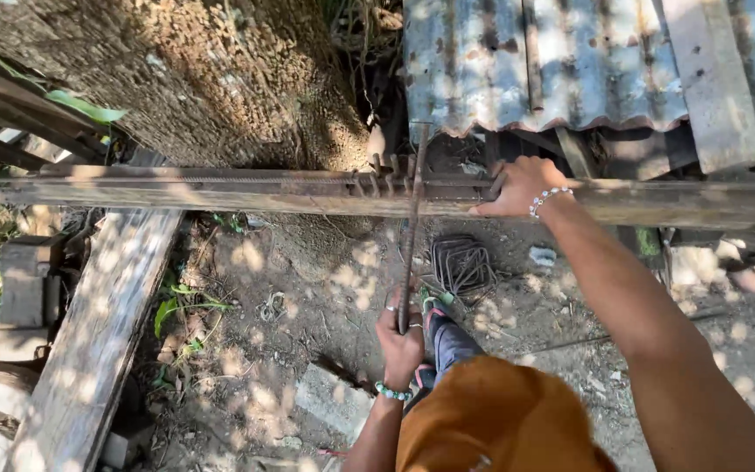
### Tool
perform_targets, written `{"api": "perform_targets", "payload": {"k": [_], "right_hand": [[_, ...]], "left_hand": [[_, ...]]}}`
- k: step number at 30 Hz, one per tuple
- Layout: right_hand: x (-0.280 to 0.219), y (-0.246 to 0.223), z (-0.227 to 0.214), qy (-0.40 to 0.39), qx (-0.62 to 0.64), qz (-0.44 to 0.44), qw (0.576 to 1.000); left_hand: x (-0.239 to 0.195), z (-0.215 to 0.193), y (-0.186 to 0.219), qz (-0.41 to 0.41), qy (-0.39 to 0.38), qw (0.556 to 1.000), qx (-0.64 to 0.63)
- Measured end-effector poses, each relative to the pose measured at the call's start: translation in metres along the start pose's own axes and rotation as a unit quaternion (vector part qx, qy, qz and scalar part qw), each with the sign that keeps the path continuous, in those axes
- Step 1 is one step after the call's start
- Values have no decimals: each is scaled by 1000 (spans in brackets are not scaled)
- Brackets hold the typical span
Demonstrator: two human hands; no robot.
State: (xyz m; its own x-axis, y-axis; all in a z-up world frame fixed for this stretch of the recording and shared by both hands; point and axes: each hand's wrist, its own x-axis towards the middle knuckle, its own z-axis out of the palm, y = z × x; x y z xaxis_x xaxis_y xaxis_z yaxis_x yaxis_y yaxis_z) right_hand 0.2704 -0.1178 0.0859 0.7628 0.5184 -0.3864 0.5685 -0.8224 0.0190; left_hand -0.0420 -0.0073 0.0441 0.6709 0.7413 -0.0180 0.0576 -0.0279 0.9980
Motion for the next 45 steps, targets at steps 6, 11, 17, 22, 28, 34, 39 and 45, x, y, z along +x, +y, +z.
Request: {"api": "perform_targets", "payload": {"k": [6, 11, 17, 22, 28, 34, 39, 45], "right_hand": [[7, 9, 1, -18, -9, 4, 1000], [2, 5, -3, -2, -12, 7, 1000], [13, 9, 7, 15, -23, 3, 1000], [-7, -4, -15, -17, -30, -13, 999], [-2, 0, -6, -11, -38, -22, 999], [-4, 4, -3, 8, -26, 10, 1000], [-1, 2, -4, 3, -45, 16, 999], [-1, 1, -6, 16, -14, 26, 999]], "left_hand": [[19, 24, -42, 16, -38, 999, 14], [104, 63, -65, 70, -34, 996, -42], [84, 57, -41, -218, -48, 878, -423], [-13, -8, -43, -73, -55, 964, -250], [-49, -31, -44, 69, -73, 995, 2], [40, 26, -21, 69, -29, 997, 5], [69, 39, -17, 85, -61, 995, -6], [-33, -2, -99, 49, 17, 998, 33]]}}
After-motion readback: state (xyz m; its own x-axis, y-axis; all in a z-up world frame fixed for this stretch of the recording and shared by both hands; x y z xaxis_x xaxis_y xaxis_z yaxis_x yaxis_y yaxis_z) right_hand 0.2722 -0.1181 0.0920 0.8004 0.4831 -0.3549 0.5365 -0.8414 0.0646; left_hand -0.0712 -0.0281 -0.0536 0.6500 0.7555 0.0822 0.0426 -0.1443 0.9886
